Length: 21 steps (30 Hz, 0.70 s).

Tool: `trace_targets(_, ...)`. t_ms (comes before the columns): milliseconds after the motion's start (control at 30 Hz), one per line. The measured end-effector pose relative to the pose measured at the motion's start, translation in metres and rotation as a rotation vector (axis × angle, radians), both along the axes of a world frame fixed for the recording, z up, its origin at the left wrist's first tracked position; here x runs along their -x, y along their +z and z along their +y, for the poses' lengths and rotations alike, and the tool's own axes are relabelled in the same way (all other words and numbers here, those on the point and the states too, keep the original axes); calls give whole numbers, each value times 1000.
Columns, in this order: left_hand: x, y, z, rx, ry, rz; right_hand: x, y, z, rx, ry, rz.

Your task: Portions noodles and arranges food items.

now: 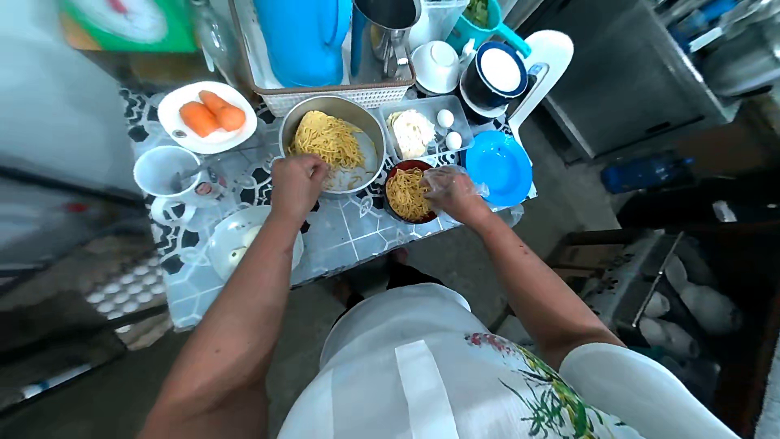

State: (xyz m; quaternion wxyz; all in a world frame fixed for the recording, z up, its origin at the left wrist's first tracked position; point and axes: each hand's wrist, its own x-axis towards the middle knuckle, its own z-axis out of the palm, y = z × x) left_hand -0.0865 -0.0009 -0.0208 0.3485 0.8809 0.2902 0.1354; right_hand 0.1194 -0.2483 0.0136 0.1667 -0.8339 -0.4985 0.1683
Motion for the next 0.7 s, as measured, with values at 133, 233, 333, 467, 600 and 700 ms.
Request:
trace_targets(133, -3, 16, 10, 176, 131, 0, -15, 8, -13, -107, 15, 39)
trace_targets(233, -9, 31, 7, 61, 198, -24, -39, 12, -29, -142, -44, 21)
trace_targets(333, -36, 57, -28, 58, 149, -71, -65, 18, -53, -76, -107, -62)
trace_targets(467, -109, 69, -114, 321, -98, 23, -84, 20, -71, 29, -13, -73)
trace_targets(600, -182, 51, -177, 739, -258, 119, -103, 13, -90, 160, 46, -31)
trace_targets(700, -216, 39, -197, 820, -215, 139, -118, -1, -109, 109, 110, -65)
